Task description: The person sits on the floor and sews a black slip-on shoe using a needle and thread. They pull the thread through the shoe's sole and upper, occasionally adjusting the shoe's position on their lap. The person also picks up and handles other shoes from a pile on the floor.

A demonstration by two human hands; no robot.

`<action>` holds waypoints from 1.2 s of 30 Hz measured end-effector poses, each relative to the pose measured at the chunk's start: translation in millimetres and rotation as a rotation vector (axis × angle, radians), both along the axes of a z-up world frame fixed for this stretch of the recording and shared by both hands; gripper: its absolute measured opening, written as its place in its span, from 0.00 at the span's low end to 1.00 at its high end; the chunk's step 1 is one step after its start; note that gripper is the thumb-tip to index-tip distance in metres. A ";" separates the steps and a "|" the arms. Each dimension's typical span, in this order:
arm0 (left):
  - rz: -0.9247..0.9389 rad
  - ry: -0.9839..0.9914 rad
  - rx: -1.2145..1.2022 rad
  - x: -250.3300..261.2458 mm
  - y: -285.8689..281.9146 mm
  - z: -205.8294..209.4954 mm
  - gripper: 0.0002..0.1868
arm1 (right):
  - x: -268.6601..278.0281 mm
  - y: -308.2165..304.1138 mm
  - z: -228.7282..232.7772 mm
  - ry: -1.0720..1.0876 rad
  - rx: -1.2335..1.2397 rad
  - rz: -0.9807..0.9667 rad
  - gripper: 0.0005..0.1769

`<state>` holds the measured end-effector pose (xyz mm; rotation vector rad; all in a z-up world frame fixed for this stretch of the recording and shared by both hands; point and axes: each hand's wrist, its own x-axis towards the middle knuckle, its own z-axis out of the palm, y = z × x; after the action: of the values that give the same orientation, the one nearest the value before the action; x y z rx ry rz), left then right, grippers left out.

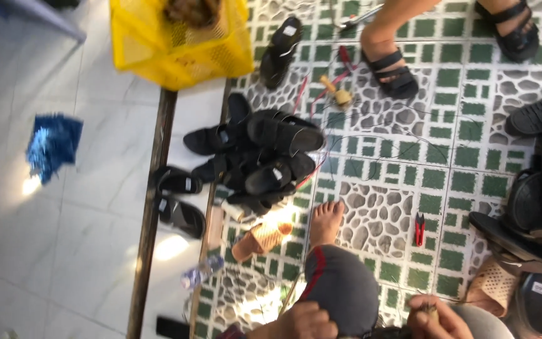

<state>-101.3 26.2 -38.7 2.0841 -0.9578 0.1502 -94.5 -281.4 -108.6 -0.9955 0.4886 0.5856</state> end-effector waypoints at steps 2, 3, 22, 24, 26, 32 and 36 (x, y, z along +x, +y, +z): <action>-0.022 -0.042 0.064 7.6 1.1 26.1 0.18 | 12.1 8.8 27.9 0.058 -0.071 -0.028 0.13; -0.006 -0.041 0.054 3.3 0.0 25.5 0.18 | 15.0 7.0 30.8 0.058 -0.081 -0.013 0.13; 0.212 -0.186 -0.112 -26.1 5.9 25.4 0.35 | 28.5 3.8 46.0 -0.275 0.031 0.205 0.13; 0.203 -0.198 -0.146 -23.9 4.1 23.2 0.34 | 28.7 8.1 50.4 -0.266 -0.019 0.206 0.12; 0.253 -0.236 -0.116 -24.6 2.5 25.5 0.37 | 26.5 9.9 50.0 -0.219 -0.118 0.185 0.12; 0.296 -0.261 -0.175 -25.3 -4.1 30.8 0.36 | 12.5 24.9 57.4 -0.241 -0.360 0.036 0.13; 0.218 -0.259 -0.184 -33.1 0.4 54.3 0.36 | -6.7 22.1 62.0 -0.274 -0.361 -0.090 0.22</action>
<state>-134.4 26.6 15.7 2.0240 -0.8282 0.6115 -101.2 -259.3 -46.6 -1.3670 0.3989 0.2774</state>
